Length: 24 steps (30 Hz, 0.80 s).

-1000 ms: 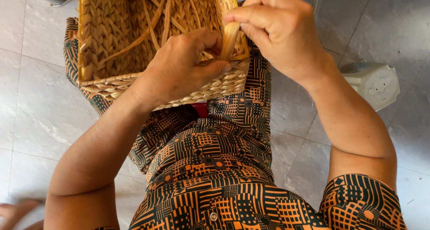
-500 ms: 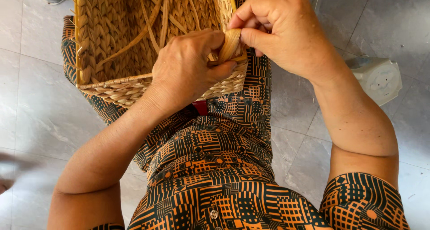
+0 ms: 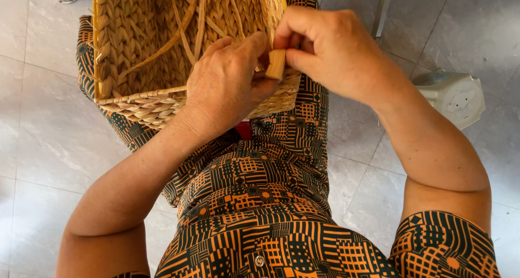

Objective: The person sits with a woven water-hyacinth basket on their lap and weaves flat reed strips along its rim, threading and tightening each strip around the basket edge by hand. They pull the strips taut, fold them over the rim, and tuck the ends into the weave, working around the basket.

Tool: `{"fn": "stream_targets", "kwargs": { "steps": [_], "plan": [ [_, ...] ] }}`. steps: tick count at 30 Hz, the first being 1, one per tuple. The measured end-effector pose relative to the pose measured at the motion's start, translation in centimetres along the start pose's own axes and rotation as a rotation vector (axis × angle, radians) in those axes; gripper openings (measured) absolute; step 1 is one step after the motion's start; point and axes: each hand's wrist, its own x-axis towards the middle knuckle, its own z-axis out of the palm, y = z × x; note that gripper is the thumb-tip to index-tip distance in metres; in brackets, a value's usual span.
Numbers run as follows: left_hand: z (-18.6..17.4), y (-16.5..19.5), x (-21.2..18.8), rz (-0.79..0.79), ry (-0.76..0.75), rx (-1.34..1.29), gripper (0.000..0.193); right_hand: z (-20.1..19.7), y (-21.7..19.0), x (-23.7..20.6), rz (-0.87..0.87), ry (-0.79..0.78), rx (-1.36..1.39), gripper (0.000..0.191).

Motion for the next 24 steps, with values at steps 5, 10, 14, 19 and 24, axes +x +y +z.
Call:
{"fn": "stream_targets", "kwargs": {
  "steps": [5,10,14,19,24],
  "plan": [
    [-0.9,-0.4,0.2,-0.044,-0.100,-0.190,0.031,-0.5,0.2,-0.1,0.075,-0.110,0.177,0.021],
    [-2.4,-1.8,0.3,0.054,-0.181,-0.469,0.027,-0.6,0.0,-0.3,0.021,-0.072,0.033,0.018],
    [-2.5,-1.8,0.4,-0.009,-0.220,-0.461,0.020,-1.0,-0.4,-0.4,-0.039,-0.089,-0.108,0.015],
    [-2.7,-1.7,0.5,-0.093,-0.271,-0.515,0.016,-0.2,-1.0,-1.6,-0.161,0.048,-0.299,0.011],
    [-2.1,-1.8,0.9,-0.073,-0.229,-0.519,0.016,-0.3,-0.9,-1.9,-0.139,0.015,-0.087,0.012]
  ]
}}
